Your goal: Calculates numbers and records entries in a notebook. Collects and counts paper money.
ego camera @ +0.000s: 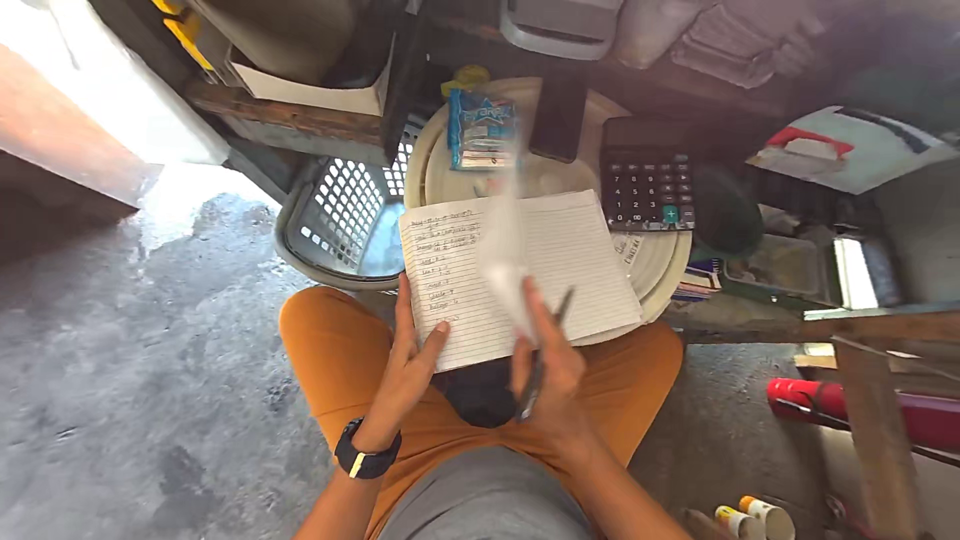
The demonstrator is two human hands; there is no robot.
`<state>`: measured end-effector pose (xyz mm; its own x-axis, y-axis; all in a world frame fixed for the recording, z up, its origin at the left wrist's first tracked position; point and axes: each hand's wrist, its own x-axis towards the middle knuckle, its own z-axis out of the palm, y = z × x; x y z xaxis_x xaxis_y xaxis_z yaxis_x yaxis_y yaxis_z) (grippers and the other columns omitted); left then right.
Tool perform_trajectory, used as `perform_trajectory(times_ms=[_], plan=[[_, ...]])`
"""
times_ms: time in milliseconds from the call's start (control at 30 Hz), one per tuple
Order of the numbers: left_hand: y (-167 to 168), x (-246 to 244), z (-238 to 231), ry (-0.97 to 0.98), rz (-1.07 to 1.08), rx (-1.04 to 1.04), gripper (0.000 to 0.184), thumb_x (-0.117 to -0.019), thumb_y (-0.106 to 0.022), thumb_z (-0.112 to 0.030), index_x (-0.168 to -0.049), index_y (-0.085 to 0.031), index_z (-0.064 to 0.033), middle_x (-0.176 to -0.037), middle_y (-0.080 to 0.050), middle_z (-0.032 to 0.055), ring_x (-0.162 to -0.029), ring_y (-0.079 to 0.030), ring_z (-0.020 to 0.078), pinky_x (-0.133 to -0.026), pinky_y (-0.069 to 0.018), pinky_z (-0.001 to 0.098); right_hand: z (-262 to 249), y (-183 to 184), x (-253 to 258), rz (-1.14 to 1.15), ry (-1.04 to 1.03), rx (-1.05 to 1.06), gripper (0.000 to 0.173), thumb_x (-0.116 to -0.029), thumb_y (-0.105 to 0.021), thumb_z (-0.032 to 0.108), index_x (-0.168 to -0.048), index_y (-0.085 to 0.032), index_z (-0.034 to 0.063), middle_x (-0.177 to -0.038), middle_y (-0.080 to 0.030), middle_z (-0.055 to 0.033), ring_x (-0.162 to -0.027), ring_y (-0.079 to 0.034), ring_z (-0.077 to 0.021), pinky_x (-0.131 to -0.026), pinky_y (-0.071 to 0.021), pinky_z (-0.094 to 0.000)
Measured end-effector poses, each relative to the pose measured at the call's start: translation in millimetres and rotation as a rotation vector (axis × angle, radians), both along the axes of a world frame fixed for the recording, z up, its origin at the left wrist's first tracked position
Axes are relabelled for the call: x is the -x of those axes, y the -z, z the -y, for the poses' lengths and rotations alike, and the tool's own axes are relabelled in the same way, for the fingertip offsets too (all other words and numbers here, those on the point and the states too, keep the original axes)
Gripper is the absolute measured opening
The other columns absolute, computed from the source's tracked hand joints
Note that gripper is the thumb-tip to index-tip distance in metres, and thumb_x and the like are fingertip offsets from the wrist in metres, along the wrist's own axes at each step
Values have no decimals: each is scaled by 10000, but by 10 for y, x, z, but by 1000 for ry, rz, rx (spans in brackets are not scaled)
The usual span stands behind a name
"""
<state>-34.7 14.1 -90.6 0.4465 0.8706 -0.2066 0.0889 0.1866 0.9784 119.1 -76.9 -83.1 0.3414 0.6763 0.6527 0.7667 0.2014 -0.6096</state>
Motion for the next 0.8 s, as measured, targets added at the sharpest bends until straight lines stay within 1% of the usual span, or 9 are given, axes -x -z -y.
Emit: perform_trajectory(times_ms=[100,167,300,367,467,533,600,700,800], plan=[[52,-30,-39,-84,4,77,671,-1066,-312,-460,-1652,-86,-224,-1590,-396,71,-1309,-551,139,-1047,-509,378,36,66,193,150,-266,106,307,-1000,-562,43,-1276,-697,59,-1241,-717,-185,-1102,-725,-242,-1078,-512,-402],[57,-52,-88,-127,-13,131,722,-1040,-255,-612,-1634,-167,-210,-1494,-510,71,-1242,-605,153,-1001,-542,394,115,23,182,204,-379,129,285,-1008,-586,76,-1267,-704,95,-1213,-737,-146,-1080,-730,-208,-1094,-489,-391],[-58,-84,-118,-71,-38,97,677,-1007,-599,-183,-1582,-243,-142,-1254,-645,103,-972,-715,144,-821,-627,340,221,-238,-110,90,-288,16,171,-1042,-583,146,-1160,-681,71,-1129,-752,-114,-1067,-725,-161,-958,-581,-285],[-100,-87,-106,-44,-43,86,700,-993,-611,-90,-1584,-241,-149,-1233,-654,104,-939,-721,146,-802,-629,333,155,-267,-342,96,-135,16,194,-1011,-635,174,-1121,-710,33,-1104,-765,-122,-1060,-726,-158,-920,-585,-272],[-158,-58,-113,-13,-19,64,708,-994,-610,-69,-1589,-237,-159,-1249,-653,92,-953,-720,143,-815,-626,322,38,-189,-447,160,-17,178,466,-934,-732,368,-1244,-712,20,-1265,-716,-153,-1278,-634,-284,-1118,-459,-495],[-158,-16,-123,9,22,72,688,-1013,-584,-85,-1596,-228,-172,-1249,-661,78,-960,-720,140,-816,-624,315,-26,-140,-299,174,0,302,729,-888,-733,517,-1406,-610,19,-1435,-595,-213,-1391,-516,-385,-1148,-327,-667],[-131,8,-130,25,74,105,612,-1061,-491,-118,-1603,-215,-190,-1271,-651,64,-993,-712,127,-845,-615,311,-120,-80,-161,177,12,385,870,-858,-744,538,-1513,-492,25,-1548,-457,-258,-1457,-411,-439,-1152,-261,-722],[-29,47,-120,34,123,121,650,-1045,-480,-57,-1614,-199,-200,-1265,-660,68,-1003,-714,132,-865,-611,316,-216,-62,-126,108,33,410,788,-889,-763,382,-1537,-467,43,-1581,-420,-243,-1422,-463,-432,-1139,-391,-597],[46,89,-127,32,168,111,693,-1012,-510,-7,-1611,-215,-193,-1249,-674,50,-972,-718,117,-845,-613,290,-204,-117,-277,4,105,300,608,-931,-733,173,-1481,-531,12,-1473,-555,-224,-1217,-658,-339,-960,-568,-450]])
